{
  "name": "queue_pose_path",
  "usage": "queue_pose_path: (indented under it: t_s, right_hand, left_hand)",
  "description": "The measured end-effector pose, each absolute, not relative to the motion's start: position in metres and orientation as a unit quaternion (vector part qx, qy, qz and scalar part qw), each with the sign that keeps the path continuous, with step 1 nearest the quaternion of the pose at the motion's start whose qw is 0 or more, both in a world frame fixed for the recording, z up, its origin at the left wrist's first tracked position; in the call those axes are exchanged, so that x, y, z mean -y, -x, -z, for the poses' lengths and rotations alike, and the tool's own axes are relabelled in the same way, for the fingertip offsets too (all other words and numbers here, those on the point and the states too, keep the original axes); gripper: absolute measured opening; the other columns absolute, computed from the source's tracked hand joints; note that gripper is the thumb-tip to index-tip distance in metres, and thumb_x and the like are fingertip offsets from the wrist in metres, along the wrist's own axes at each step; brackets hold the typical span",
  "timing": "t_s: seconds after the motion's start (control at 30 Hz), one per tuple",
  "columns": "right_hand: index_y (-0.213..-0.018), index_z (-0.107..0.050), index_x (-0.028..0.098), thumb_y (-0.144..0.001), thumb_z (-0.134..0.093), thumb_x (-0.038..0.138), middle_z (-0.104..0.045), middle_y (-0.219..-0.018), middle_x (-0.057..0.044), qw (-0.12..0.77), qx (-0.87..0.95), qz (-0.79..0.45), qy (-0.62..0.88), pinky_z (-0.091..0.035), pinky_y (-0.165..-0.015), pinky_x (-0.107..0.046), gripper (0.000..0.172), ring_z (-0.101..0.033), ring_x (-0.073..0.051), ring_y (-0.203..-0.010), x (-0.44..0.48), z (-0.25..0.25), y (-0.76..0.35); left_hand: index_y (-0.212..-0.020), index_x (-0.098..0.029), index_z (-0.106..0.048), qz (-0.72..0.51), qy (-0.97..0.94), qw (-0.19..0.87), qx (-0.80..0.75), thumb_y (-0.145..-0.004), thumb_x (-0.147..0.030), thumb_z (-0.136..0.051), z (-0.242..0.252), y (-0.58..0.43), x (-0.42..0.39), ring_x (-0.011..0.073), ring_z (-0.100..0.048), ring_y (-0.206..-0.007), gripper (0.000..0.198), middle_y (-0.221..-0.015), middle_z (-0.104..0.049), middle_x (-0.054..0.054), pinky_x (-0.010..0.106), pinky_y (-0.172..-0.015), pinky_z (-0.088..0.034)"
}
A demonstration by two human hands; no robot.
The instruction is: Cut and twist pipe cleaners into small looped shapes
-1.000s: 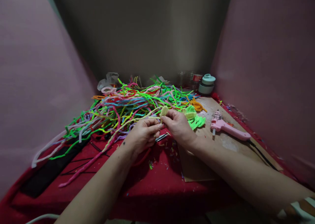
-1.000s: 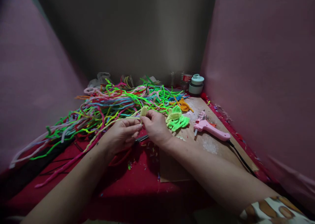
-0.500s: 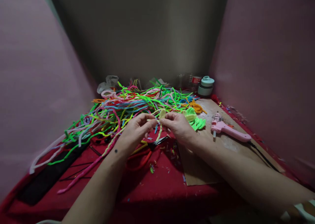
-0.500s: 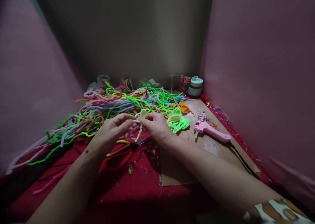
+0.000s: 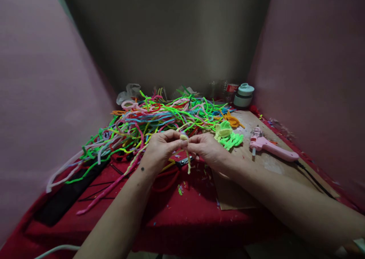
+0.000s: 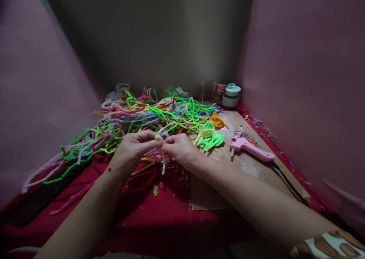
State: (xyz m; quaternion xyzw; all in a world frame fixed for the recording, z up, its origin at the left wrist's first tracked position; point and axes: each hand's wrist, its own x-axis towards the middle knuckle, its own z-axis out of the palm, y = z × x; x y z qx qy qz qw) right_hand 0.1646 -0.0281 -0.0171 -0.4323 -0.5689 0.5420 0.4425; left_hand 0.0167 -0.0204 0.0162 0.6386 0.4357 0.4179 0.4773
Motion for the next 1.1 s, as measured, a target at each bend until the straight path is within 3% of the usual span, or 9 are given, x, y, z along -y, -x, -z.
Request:
queue_pose_path:
  t_s: [0.13, 0.33, 0.5, 0.57, 0.8, 0.97, 1.1]
  right_hand:
    - [-0.051, -0.053, 0.015, -0.064, -0.057, 0.022, -0.044, -0.043, 0.005, 0.445, 0.561, -0.537, 0.447, -0.023, -0.044, -0.023, 0.016, -0.033, -0.005, -0.040, 0.028, 0.017, -0.163]
    - [-0.048, -0.052, 0.015, -0.060, -0.053, 0.013, -0.045, -0.041, 0.004, 0.420, 0.551, -0.558, 0.456, -0.023, -0.042, -0.023, 0.012, -0.033, -0.005, -0.039, 0.034, 0.011, -0.163]
    - [-0.044, -0.048, 0.015, -0.058, -0.052, 0.012, -0.042, -0.038, 0.005, 0.426, 0.537, -0.590, 0.427, -0.023, -0.041, -0.023, 0.015, -0.033, -0.006, -0.036, 0.036, 0.010, -0.162]
    - [-0.044, -0.048, 0.015, -0.060, -0.054, 0.014, -0.042, -0.039, 0.004, 0.420, 0.536, -0.602, 0.416, -0.025, -0.041, -0.024, 0.017, -0.034, -0.006, -0.036, 0.035, 0.012, -0.162]
    - [-0.053, -0.054, 0.015, -0.062, -0.058, 0.016, -0.048, -0.047, 0.004, 0.429, 0.509, -0.639, 0.385, -0.028, -0.044, -0.023, 0.010, -0.038, -0.006, -0.041, 0.034, 0.013, -0.163]
    - [-0.058, -0.056, 0.015, -0.061, -0.061, 0.017, -0.048, -0.048, 0.004, 0.456, 0.464, -0.648, 0.396, -0.027, -0.043, -0.023, 0.005, -0.037, -0.006, -0.041, 0.032, 0.015, -0.163]
    - [-0.059, -0.056, 0.015, -0.060, -0.061, 0.016, -0.048, -0.048, 0.004, 0.472, 0.449, -0.654, 0.385, -0.026, -0.042, -0.024, 0.005, -0.037, -0.006, -0.039, 0.029, 0.016, -0.163]
  left_hand:
    - [-0.059, -0.015, -0.066, -0.455, -0.691, 0.323, -0.459, -0.064, -0.018, -0.065, -0.017, -0.023, 0.025, 0.0104, -0.053, -0.061, 0.006, -0.061, -0.060, -0.002, 0.022, -0.062, -0.042]
    - [-0.069, -0.016, -0.069, -0.409, -0.755, 0.283, -0.429, -0.069, -0.021, -0.063, -0.013, -0.021, 0.024, 0.0126, -0.056, -0.061, 0.008, -0.064, -0.064, 0.001, 0.024, -0.060, -0.043]
    - [-0.063, -0.018, -0.067, -0.445, -0.818, 0.063, -0.361, -0.071, -0.022, -0.063, -0.006, -0.016, 0.022, 0.0137, -0.054, -0.066, 0.011, -0.065, -0.065, 0.002, 0.028, -0.070, -0.040]
    - [-0.061, -0.018, -0.067, -0.438, -0.808, 0.087, -0.383, -0.071, -0.022, -0.063, -0.007, -0.016, 0.022, 0.0132, -0.053, -0.064, 0.012, -0.062, -0.063, 0.001, 0.027, -0.067, -0.040]
    - [-0.067, -0.014, -0.067, -0.393, -0.691, 0.384, -0.470, -0.070, -0.035, -0.064, -0.019, -0.015, 0.019, 0.0107, -0.051, -0.055, 0.022, -0.060, -0.062, 0.000, 0.022, -0.055, -0.038]
    - [-0.062, -0.014, -0.063, -0.414, -0.646, 0.459, -0.448, -0.074, -0.043, -0.059, -0.016, -0.010, 0.013, 0.0087, -0.047, -0.051, 0.032, -0.057, -0.058, 0.000, 0.021, -0.051, -0.035]
    - [-0.067, -0.014, -0.063, -0.386, -0.640, 0.496, -0.442, -0.069, -0.039, -0.065, -0.014, -0.007, 0.010, 0.0070, -0.043, -0.050, 0.025, -0.058, -0.056, -0.001, 0.020, -0.050, -0.032]
